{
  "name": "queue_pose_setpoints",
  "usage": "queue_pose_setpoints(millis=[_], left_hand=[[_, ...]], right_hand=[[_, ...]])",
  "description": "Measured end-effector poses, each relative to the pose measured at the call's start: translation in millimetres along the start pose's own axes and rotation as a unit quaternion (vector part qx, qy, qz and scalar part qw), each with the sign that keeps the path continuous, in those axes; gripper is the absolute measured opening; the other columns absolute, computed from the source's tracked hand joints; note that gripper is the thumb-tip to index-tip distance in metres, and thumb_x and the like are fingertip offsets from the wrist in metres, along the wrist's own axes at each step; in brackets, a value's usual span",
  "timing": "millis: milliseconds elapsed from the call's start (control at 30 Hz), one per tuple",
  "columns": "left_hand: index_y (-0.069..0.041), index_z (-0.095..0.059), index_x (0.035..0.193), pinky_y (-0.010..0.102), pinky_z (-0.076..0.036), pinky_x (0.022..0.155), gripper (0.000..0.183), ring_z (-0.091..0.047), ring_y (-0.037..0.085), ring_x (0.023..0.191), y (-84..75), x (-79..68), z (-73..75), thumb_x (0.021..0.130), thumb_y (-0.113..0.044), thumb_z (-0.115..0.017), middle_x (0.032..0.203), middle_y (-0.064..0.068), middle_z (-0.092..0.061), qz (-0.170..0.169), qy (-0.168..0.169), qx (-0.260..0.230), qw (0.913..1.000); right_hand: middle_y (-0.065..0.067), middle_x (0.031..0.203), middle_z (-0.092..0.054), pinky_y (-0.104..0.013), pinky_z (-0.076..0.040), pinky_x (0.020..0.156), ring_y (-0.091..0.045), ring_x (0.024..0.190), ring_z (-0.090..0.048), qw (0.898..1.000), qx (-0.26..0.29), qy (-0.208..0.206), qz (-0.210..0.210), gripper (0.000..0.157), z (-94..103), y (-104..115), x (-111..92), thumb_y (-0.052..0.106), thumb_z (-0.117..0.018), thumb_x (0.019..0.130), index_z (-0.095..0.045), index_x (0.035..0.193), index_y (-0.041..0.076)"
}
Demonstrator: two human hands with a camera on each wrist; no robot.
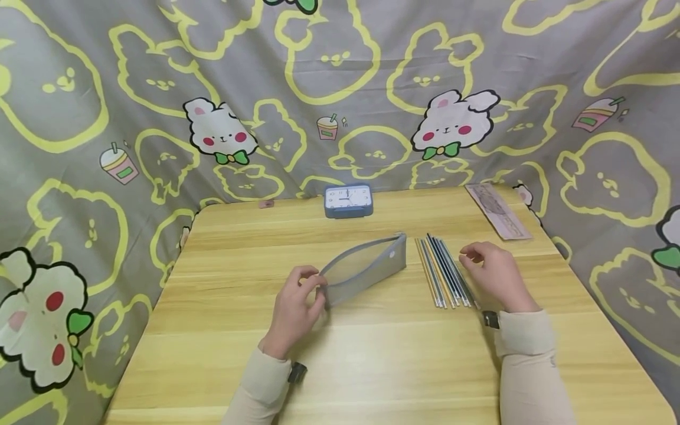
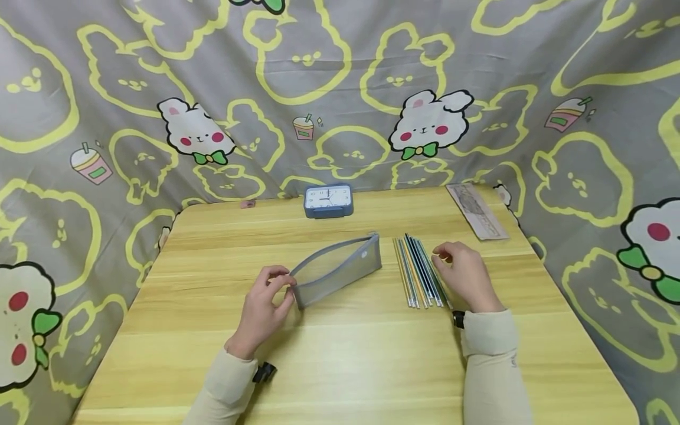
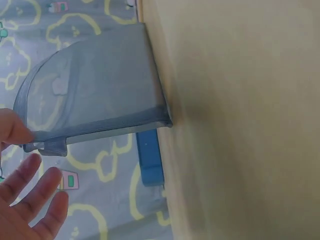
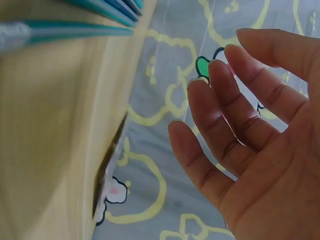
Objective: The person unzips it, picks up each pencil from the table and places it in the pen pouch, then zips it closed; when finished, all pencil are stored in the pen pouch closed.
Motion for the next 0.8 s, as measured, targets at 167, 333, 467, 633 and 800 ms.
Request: queue_pose_setpoints(millis=[167,333,467,633,800], left_hand=[[-0.012,-0.070,0.092,0.033,-0.058,0.064,0.021,-0.068,0.030,0.098,0.5,4.5,2.1,0.081,0.005,-0.076,0.112,0.014,-0.066,-0.005,0.001,0.010,0.9999],[-0.013,-0.070,0.090,0.034,-0.060,0.067,0.020,-0.071,0.028,0.096,1.5,7.7,2.0,0.083,0.005,-0.076,0.109,0.010,-0.068,0.002,0.010,0.019,0.9998],[-0.014,-0.070,0.091,0.035,-0.061,0.068,0.019,-0.072,0.026,0.094,2.6,9.2,4.4,0.085,0.004,-0.075,0.107,0.008,-0.069,0.008,0.012,0.018,0.9997],[-0.014,-0.069,0.090,0.029,-0.056,0.062,0.019,-0.071,0.024,0.091,3.2,11.8,6.8,0.086,0.004,-0.073,0.104,0.006,-0.069,0.021,0.016,0.009,0.9996],[-0.013,-0.069,0.092,0.026,-0.051,0.057,0.018,-0.071,0.025,0.088,8.7,18.8,10.1,0.088,0.004,-0.070,0.103,0.005,-0.069,0.047,0.032,-0.012,0.9983]], right_hand=[[-0.021,0.110,-0.073,-0.060,-0.056,0.087,-0.040,0.102,-0.069,1.000,0.006,0.020,0.015,0.024,-10.6,24,4,0.017,-0.065,0.103,-0.074,0.117,-0.001],[-0.016,0.113,-0.074,-0.056,-0.058,0.088,-0.035,0.101,-0.071,0.995,0.025,0.031,0.094,0.022,-26.8,81,16,0.018,-0.069,0.102,-0.075,0.116,0.003],[-0.010,0.117,-0.073,-0.049,-0.060,0.087,-0.029,0.100,-0.070,0.982,0.035,0.072,0.170,0.025,-47.9,133,20,0.025,-0.070,0.102,-0.075,0.119,0.008],[-0.005,0.122,-0.072,-0.037,-0.058,0.081,-0.020,0.096,-0.069,0.967,0.050,0.144,0.205,0.033,-67.3,170,13,0.034,-0.071,0.102,-0.071,0.128,0.013],[-0.006,0.120,-0.073,-0.025,-0.055,0.070,-0.012,0.085,-0.066,0.956,0.058,0.184,0.219,0.038,-75.6,186,4,0.022,-0.076,0.097,-0.067,0.133,0.012]])
Point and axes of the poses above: each hand's wrist, its own x-axis towards the middle knuckle, its own z-axis out of the back of the hand, y = z × x, the point moved 7 cm from there along x, towards the middle knuckle
